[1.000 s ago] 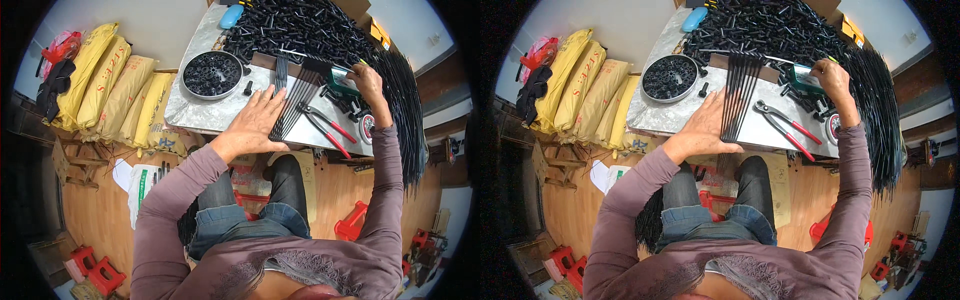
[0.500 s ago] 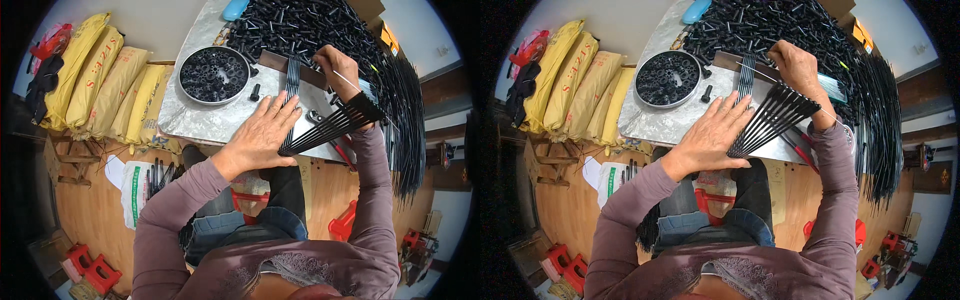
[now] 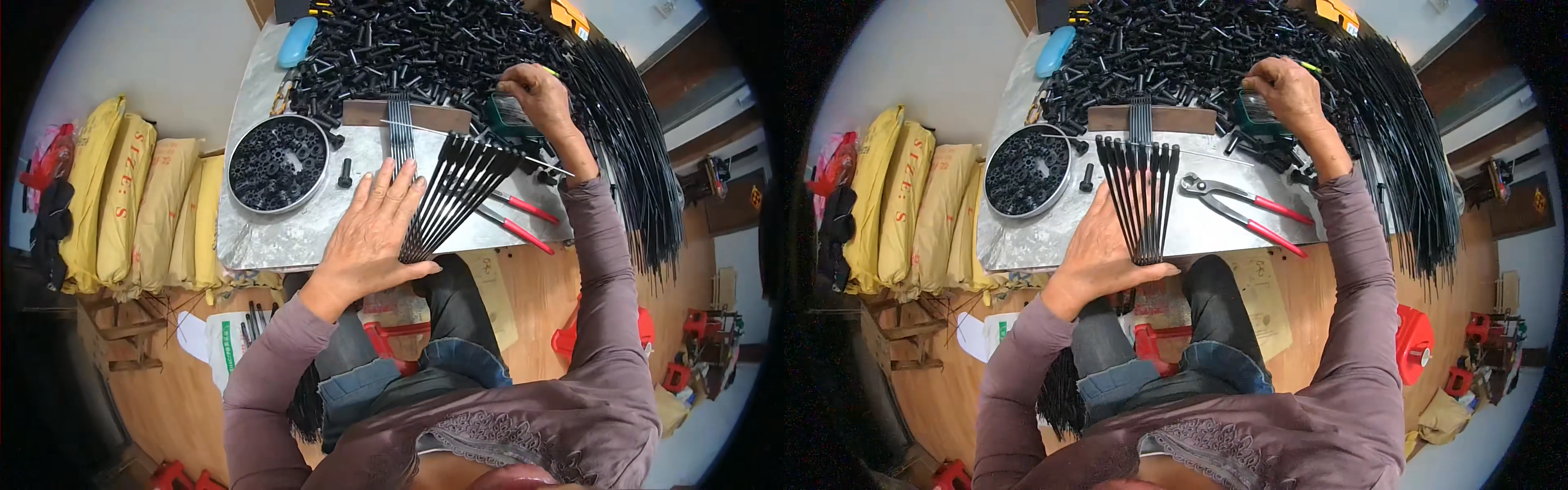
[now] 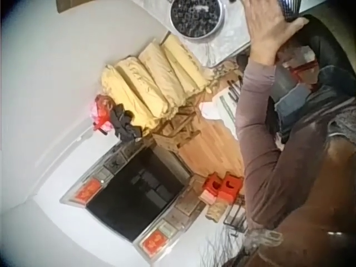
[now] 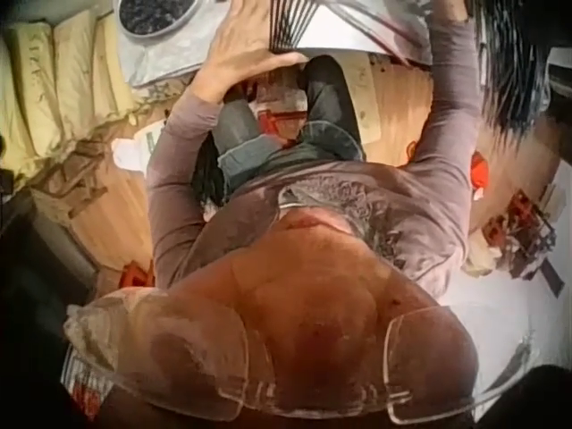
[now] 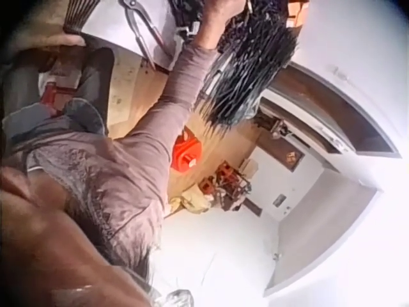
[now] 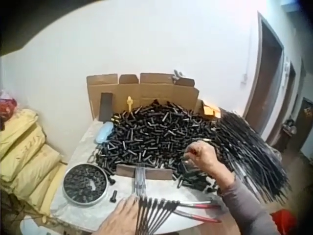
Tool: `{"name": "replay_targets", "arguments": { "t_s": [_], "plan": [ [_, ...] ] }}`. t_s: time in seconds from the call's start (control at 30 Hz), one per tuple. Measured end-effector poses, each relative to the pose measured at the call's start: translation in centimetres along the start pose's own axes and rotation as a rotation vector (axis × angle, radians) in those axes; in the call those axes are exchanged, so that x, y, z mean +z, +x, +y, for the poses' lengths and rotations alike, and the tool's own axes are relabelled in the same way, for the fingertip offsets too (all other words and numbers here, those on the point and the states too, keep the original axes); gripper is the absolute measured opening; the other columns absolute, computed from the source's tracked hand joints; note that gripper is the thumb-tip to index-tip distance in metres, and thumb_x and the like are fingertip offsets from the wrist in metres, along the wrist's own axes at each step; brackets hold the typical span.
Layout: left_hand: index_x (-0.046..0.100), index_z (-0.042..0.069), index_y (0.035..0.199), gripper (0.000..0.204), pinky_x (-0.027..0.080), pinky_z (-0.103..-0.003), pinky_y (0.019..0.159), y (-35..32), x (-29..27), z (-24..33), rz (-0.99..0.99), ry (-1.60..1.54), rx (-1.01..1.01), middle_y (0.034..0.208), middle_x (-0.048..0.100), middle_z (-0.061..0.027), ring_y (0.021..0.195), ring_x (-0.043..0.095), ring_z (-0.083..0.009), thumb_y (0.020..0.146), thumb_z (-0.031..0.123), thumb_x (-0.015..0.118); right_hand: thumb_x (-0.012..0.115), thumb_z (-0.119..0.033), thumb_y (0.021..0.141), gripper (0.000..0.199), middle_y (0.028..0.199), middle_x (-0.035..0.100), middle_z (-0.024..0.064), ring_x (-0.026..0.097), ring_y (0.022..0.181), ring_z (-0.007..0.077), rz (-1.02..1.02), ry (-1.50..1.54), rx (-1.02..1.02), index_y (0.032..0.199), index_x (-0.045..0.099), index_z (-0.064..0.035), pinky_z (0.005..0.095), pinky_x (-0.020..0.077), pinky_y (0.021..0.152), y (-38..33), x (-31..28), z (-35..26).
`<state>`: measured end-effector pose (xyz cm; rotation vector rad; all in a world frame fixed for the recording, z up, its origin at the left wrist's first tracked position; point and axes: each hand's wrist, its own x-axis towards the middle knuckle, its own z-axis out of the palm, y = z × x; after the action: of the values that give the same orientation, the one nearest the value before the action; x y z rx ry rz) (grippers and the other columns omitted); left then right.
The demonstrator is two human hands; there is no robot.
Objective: Bundling black cables together and securing them with plastic components and pliers.
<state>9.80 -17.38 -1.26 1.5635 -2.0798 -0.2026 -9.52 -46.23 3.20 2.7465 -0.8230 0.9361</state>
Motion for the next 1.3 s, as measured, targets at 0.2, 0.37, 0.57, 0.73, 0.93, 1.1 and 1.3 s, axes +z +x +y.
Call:
{"name": "replay_targets", "arguments": {
  "t_s": [0.2, 0.37, 0.57, 0.73, 0.93, 1.1, 1.3],
  "plan": [
    [0.038, -0.004, 0.137, 0.098, 0.022, -0.050, 0.113, -0.1, -0.1, 0.1, -0.019, 0.002, -0.001, 0.148, 0.028, -0.0228, 0.138, 0.025, -0.0402, 0.064, 0.048, 0.079, 0.063, -0.018, 0.089, 0.012, 0.075, 0.067, 0.0086, 0.066, 0.065, 0.0235, 0.104, 0.071, 0.023, 0.090, 0.061, -0.0062, 0.0305, 0.0500, 0.058, 1.0, -1.1, -3.5],
    [0.042, -0.006, 0.134, 0.097, 0.023, -0.049, 0.112, 0.0, -0.1, 0.0, -0.001, 0.017, 0.008, 0.148, 0.028, -0.0240, 0.138, 0.024, -0.0408, 0.063, 0.049, 0.079, 0.062, -0.022, 0.086, 0.016, 0.079, 0.066, 0.0120, 0.066, 0.076, 0.0280, -0.122, -0.049, 0.162, 0.092, 0.067, -0.0073, 0.0358, 0.0500, 0.066, 0.0, -3.2, -1.6],
    [0.041, -0.007, 0.134, 0.097, 0.024, -0.051, 0.111, 0.2, -0.2, 0.3, -0.008, 0.009, 0.012, 0.145, 0.031, -0.0253, 0.139, 0.023, -0.0417, 0.064, 0.049, 0.079, 0.060, -0.022, 0.082, 0.018, 0.091, 0.067, 0.0097, 0.064, 0.087, 0.0302, -0.340, -0.115, 0.238, 0.090, 0.070, -0.0094, 0.0408, 0.0499, 0.074, -2.5, -2.9, 1.1],
    [0.040, -0.002, 0.138, 0.098, 0.024, -0.052, 0.111, 0.5, -0.1, 0.6, 0.013, -0.014, 0.011, 0.142, 0.036, -0.0250, 0.137, 0.025, -0.0427, 0.064, 0.048, 0.079, 0.060, -0.021, 0.081, 0.017, 0.091, 0.066, 0.0092, 0.064, 0.086, 0.0304, -0.313, -0.078, 0.211, 0.088, 0.069, -0.0084, 0.0405, 0.0497, 0.073, -2.9, -3.2, 1.6],
    [0.038, -0.004, 0.137, 0.102, 0.030, -0.048, 0.109, 0.4, -0.3, 0.8, 0.026, 0.079, 0.055, 0.144, 0.034, -0.0276, 0.134, 0.032, -0.0449, 0.058, 0.042, 0.084, 0.064, -0.019, 0.079, 0.013, 0.087, 0.064, 0.0082, 0.063, 0.084, 0.0303, -0.313, -0.108, 0.171, 0.086, 0.067, -0.0077, 0.0404, 0.0495, 0.072, -2.9, -3.3, 1.2],
    [0.041, -0.003, 0.136, 0.096, 0.025, -0.053, 0.110, 0.3, 0.0, 0.5, 0.040, 0.067, 0.049, 0.143, 0.035, -0.0258, 0.136, 0.025, -0.0442, 0.063, 0.049, 0.079, 0.062, -0.018, 0.080, 0.012, 0.085, 0.063, 0.0070, 0.064, 0.081, 0.0274, -0.232, -0.144, 0.116, 0.083, 0.066, -0.0075, 0.0381, 0.0502, 0.068, -2.0, -3.9, 1.2],
    [0.039, -0.003, 0.137, 0.100, 0.027, -0.053, 0.109, 0.3, -0.5, 0.8, -0.014, 0.065, 0.025, 0.147, 0.027, -0.0275, 0.137, 0.024, -0.0448, 0.061, 0.048, 0.081, 0.061, -0.012, 0.083, 0.009, 0.085, 0.063, 0.0082, 0.063, 0.079, 0.0290, -0.056, 0.150, -0.043, 0.091, 0.063, -0.0088, 0.0369, 0.0511, 0.067, 0.1, -0.9, -4.3]
  ]
}}
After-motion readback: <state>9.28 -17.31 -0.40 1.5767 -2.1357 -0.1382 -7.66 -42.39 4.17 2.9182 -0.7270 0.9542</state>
